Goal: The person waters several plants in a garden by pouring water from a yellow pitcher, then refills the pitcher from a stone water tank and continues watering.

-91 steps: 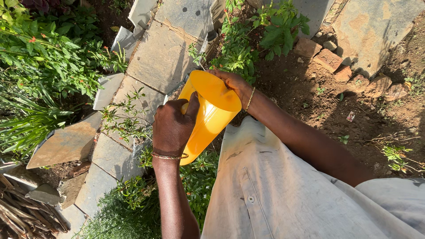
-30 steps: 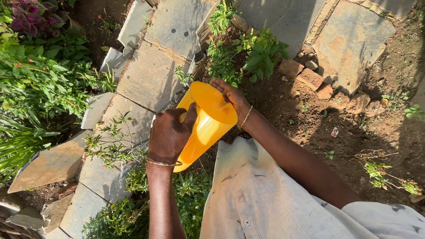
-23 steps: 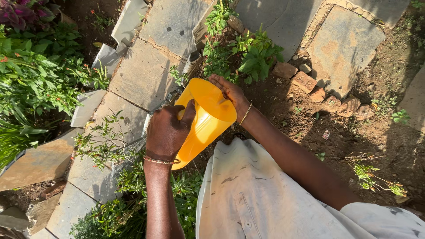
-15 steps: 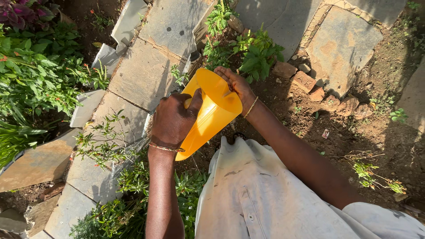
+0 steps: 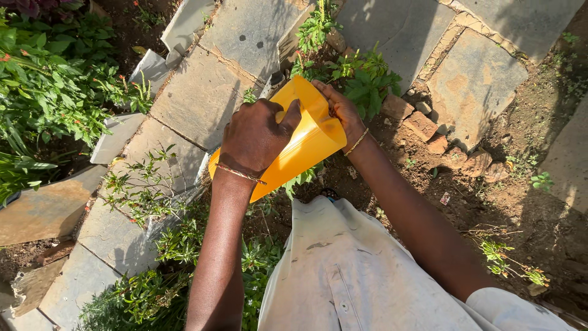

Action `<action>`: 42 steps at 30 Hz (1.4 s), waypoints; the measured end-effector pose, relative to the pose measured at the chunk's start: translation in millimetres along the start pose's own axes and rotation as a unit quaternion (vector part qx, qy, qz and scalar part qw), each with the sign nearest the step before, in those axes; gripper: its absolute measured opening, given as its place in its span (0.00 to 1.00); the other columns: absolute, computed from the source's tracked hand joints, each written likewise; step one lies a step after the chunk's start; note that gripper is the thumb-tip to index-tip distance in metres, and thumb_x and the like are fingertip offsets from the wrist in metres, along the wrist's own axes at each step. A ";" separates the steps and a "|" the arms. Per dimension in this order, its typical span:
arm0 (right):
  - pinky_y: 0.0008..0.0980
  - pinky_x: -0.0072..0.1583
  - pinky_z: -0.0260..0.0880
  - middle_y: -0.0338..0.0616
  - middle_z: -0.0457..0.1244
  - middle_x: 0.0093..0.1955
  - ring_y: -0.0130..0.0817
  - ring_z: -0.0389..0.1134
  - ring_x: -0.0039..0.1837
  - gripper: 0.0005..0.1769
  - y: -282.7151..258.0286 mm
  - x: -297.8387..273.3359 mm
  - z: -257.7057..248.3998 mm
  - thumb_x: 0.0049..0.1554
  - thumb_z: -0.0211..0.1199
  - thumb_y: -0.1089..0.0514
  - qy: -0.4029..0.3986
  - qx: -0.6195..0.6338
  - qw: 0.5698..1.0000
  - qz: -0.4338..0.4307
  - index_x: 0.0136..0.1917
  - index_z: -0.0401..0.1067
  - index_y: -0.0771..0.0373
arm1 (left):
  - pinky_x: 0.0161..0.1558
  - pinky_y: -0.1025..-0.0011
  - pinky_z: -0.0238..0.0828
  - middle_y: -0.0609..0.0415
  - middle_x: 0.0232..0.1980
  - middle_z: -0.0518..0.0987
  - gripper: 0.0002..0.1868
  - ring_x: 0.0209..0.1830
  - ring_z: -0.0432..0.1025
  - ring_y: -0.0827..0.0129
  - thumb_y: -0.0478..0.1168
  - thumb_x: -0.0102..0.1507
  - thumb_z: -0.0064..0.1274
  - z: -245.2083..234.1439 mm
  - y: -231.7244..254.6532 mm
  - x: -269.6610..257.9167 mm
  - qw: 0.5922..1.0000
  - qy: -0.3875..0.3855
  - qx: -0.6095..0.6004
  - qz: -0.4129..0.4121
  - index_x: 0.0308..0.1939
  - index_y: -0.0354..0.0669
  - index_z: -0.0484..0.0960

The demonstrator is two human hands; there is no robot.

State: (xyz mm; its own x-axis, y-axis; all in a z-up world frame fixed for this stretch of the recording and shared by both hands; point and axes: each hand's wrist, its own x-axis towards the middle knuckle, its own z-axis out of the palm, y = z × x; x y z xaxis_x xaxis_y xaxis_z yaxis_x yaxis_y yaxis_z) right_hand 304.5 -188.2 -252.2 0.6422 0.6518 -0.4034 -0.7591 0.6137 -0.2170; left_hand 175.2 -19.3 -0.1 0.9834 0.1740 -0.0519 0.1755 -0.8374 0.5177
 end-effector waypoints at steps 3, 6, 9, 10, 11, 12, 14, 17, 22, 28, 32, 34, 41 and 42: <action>0.40 0.60 0.78 0.45 0.70 0.57 0.37 0.74 0.56 0.13 -5.4 1.5 11.0 0.68 0.57 0.53 0.011 -0.005 1.000 -0.009 0.62 0.72 0.60 | 0.44 0.49 0.76 0.35 0.30 0.81 0.31 0.35 0.78 0.40 0.61 0.67 0.49 -1.5 -0.8 7.7 1.000 -0.004 0.011 0.001 0.29 0.36 0.86; 0.37 0.56 0.78 0.46 0.71 0.55 0.35 0.75 0.55 0.17 -13.9 1.5 18.2 0.66 0.57 0.52 0.021 -0.059 0.998 -0.028 0.64 0.73 0.63 | 0.42 0.51 0.77 0.35 0.29 0.81 0.31 0.34 0.79 0.42 0.62 0.66 0.50 -1.2 -0.9 15.7 1.000 -0.002 0.007 -0.004 0.30 0.35 0.86; 0.36 0.55 0.79 0.45 0.71 0.54 0.34 0.75 0.54 0.18 -21.0 9.0 17.5 0.66 0.58 0.52 0.023 -0.071 0.997 -0.027 0.65 0.72 0.63 | 0.40 0.51 0.77 0.35 0.29 0.82 0.29 0.32 0.79 0.42 0.60 0.66 0.50 0.6 -0.3 21.9 0.998 0.048 -0.007 0.039 0.32 0.36 0.87; 0.36 0.55 0.79 0.45 0.71 0.54 0.34 0.75 0.54 0.18 -24.2 11.3 15.0 0.66 0.58 0.52 0.022 -0.074 0.997 -0.023 0.65 0.72 0.63 | 0.40 0.51 0.77 0.35 0.29 0.82 0.29 0.32 0.79 0.42 0.60 0.66 0.50 0.9 0.3 24.2 0.998 0.051 -0.008 0.035 0.32 0.36 0.87; 0.36 0.55 0.79 0.45 0.70 0.54 0.34 0.75 0.53 0.17 -26.9 13.4 11.8 0.67 0.59 0.53 0.025 -0.078 0.996 -0.027 0.65 0.71 0.64 | 0.41 0.51 0.77 0.36 0.30 0.82 0.29 0.33 0.80 0.43 0.61 0.66 0.50 1.3 1.2 26.3 0.999 0.029 -0.004 0.018 0.31 0.37 0.87; 0.36 0.55 0.80 0.46 0.70 0.54 0.34 0.75 0.53 0.17 -29.4 16.3 9.1 0.68 0.59 0.54 0.029 -0.083 0.996 -0.030 0.66 0.70 0.64 | 0.42 0.52 0.78 0.36 0.30 0.83 0.29 0.34 0.80 0.44 0.61 0.66 0.49 1.6 2.1 28.6 1.000 0.007 -0.001 0.002 0.31 0.37 0.87; 0.35 0.54 0.79 0.45 0.70 0.54 0.34 0.75 0.52 0.17 -34.0 20.5 4.1 0.67 0.59 0.54 0.029 -0.096 0.994 -0.031 0.66 0.70 0.64 | 0.43 0.51 0.77 0.35 0.31 0.83 0.29 0.35 0.80 0.44 0.61 0.66 0.50 1.9 3.3 34.2 1.000 0.011 -0.004 0.007 0.32 0.38 0.87; 0.34 0.52 0.79 0.46 0.71 0.53 0.34 0.75 0.50 0.19 -42.7 27.3 0.1 0.67 0.58 0.53 0.018 -0.118 0.992 -0.047 0.66 0.72 0.66 | 0.45 0.51 0.76 0.34 0.34 0.83 0.29 0.37 0.80 0.43 0.61 0.65 0.50 1.9 4.9 41.3 1.000 0.019 -0.009 0.013 0.33 0.36 0.87; 0.35 0.51 0.80 0.47 0.71 0.51 0.35 0.75 0.48 0.19 -62.1 41.2 -8.4 0.68 0.55 0.52 0.018 -0.120 0.992 -0.028 0.65 0.71 0.66 | 0.46 0.50 0.76 0.35 0.36 0.84 0.29 0.39 0.80 0.44 0.61 0.65 0.50 2.2 6.7 50.1 0.999 0.028 -0.033 0.019 0.37 0.34 0.85; 0.36 0.52 0.79 0.46 0.71 0.52 0.36 0.74 0.48 0.20 -81.8 51.8 -8.2 0.69 0.52 0.50 -0.028 -0.153 0.987 -0.034 0.66 0.71 0.62 | 0.48 0.50 0.76 0.35 0.37 0.83 0.29 0.42 0.80 0.43 0.60 0.65 0.50 1.7 10.3 65.7 0.998 0.034 -0.022 0.043 0.33 0.35 0.85; 0.38 0.61 0.77 0.48 0.70 0.57 0.37 0.74 0.56 0.19 -90.4 50.4 -2.9 0.71 0.51 0.52 -0.014 -0.101 0.994 -0.029 0.66 0.71 0.66 | 0.47 0.50 0.75 0.37 0.37 0.83 0.27 0.41 0.80 0.44 0.60 0.65 0.49 4.8 16.2 74.2 0.999 0.024 -0.014 0.031 0.34 0.37 0.84; 0.39 0.63 0.75 0.48 0.69 0.58 0.38 0.73 0.58 0.18 -91.4 49.8 -1.4 0.71 0.51 0.52 -0.024 -0.076 0.997 -0.010 0.65 0.70 0.66 | 0.47 0.50 0.76 0.38 0.37 0.84 0.27 0.41 0.80 0.45 0.60 0.64 0.50 7.0 18.7 78.1 0.999 0.033 -0.013 0.039 0.35 0.38 0.84; 0.43 0.67 0.72 0.51 0.68 0.60 0.41 0.71 0.61 0.19 -96.7 56.0 -14.8 0.68 0.52 0.51 -0.003 -0.049 0.999 -0.002 0.63 0.70 0.68 | 0.49 0.51 0.75 0.40 0.42 0.84 0.27 0.44 0.80 0.47 0.62 0.64 0.49 9.2 20.4 82.5 0.999 0.015 0.003 0.034 0.38 0.40 0.84; 0.43 0.67 0.72 0.51 0.68 0.60 0.41 0.71 0.61 0.19 -97.3 57.0 -17.7 0.68 0.53 0.51 0.004 -0.056 0.998 -0.005 0.63 0.70 0.68 | 0.50 0.50 0.75 0.40 0.43 0.83 0.27 0.45 0.80 0.47 0.62 0.64 0.49 9.0 20.4 81.9 0.999 0.006 0.006 0.031 0.39 0.41 0.83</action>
State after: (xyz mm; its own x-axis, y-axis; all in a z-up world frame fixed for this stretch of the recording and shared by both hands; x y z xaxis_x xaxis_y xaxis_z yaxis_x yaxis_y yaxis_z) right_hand 413.1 -218.7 -269.9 0.6493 0.6421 -0.4075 -0.7601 0.5663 -0.3188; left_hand 259.7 -26.8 -1.4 0.9918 0.1275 -0.0098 0.1147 -0.8525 0.5100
